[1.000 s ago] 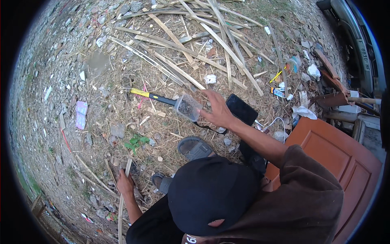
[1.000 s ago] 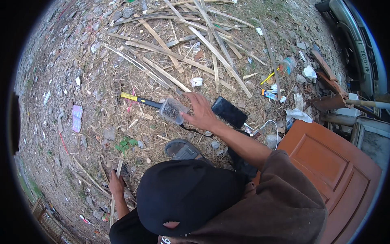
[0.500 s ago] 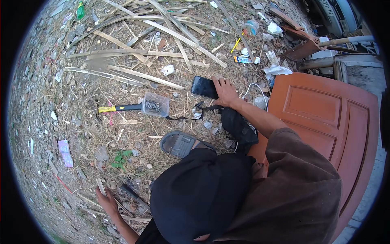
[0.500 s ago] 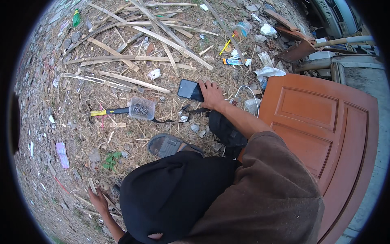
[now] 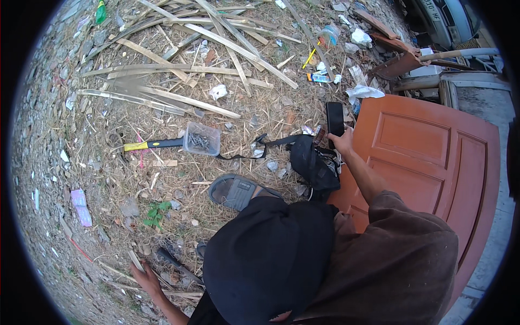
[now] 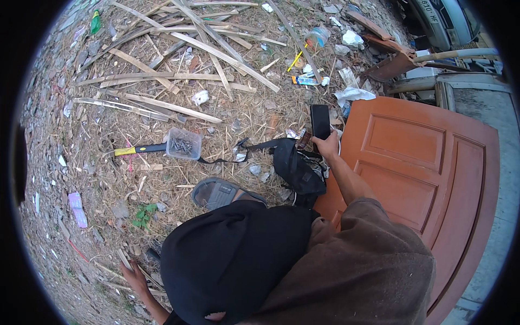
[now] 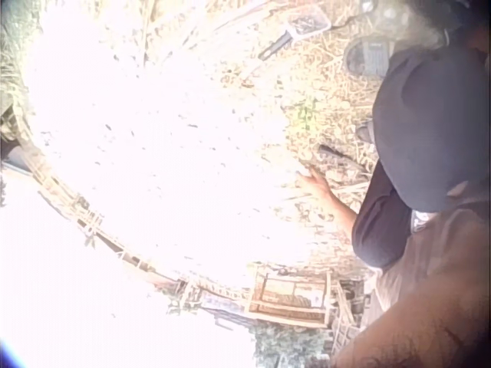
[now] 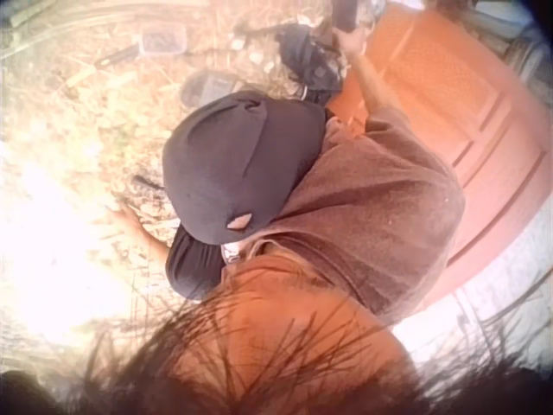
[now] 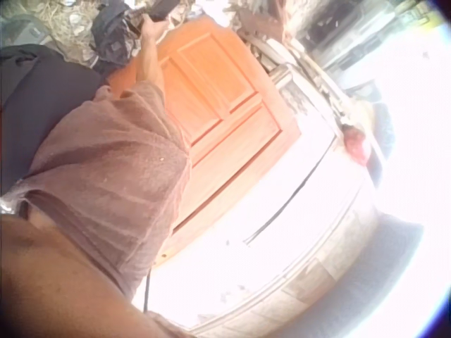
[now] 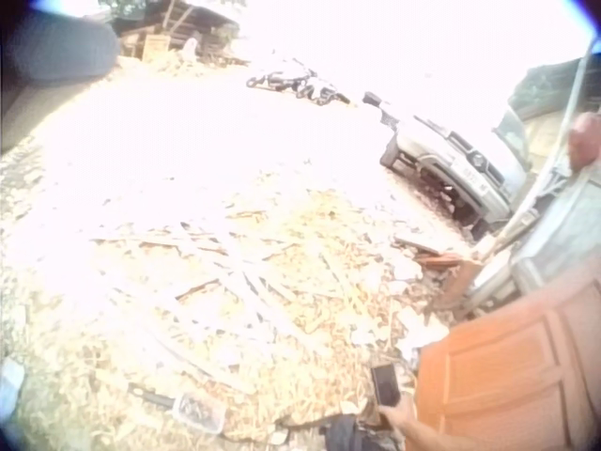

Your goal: The person shaves a thin strip of bamboo using a large knife by hand. They hold the strip in one hand and repeatedly scrape the knife blade along its length to smooth it.

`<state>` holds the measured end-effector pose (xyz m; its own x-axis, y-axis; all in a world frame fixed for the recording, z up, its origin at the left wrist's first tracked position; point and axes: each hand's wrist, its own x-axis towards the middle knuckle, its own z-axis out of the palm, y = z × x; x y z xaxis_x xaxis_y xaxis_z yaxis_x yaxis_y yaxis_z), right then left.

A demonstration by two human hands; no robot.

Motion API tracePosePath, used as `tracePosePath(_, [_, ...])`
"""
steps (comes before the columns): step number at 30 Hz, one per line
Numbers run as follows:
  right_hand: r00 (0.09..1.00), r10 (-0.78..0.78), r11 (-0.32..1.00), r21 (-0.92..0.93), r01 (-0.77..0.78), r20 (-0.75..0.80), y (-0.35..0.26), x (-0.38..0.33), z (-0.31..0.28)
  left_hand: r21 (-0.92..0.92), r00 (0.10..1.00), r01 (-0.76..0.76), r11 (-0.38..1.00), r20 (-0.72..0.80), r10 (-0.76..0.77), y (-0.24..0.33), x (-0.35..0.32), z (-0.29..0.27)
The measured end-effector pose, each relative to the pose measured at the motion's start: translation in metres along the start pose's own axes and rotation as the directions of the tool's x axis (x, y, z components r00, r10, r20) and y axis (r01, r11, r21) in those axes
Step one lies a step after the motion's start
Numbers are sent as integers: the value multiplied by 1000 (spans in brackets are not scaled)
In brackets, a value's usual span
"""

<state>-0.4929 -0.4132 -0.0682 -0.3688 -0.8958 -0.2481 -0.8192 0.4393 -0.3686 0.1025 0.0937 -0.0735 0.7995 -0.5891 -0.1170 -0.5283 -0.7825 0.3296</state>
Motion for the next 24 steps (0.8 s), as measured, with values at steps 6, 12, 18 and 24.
tracePosePath(6, [994,85,995,-50,-82,71,34,-12,21,-54,985,49,997,169,-40,26,12,-6])
tracePosePath(12, [960,101,992,-102,-77,261,37,-5,18,-19,969,42,999,244,-36,46,28,-19])
tracePosePath(18, [848,-526,849,7,528,-64,-74,-6,26,-29,984,33,999,174,-27,59,38,-72])
tracePosePath(24, [374,-851,482,264,835,369,-257,-43,105,-23,958,44,999,286,-35,82,74,-93])
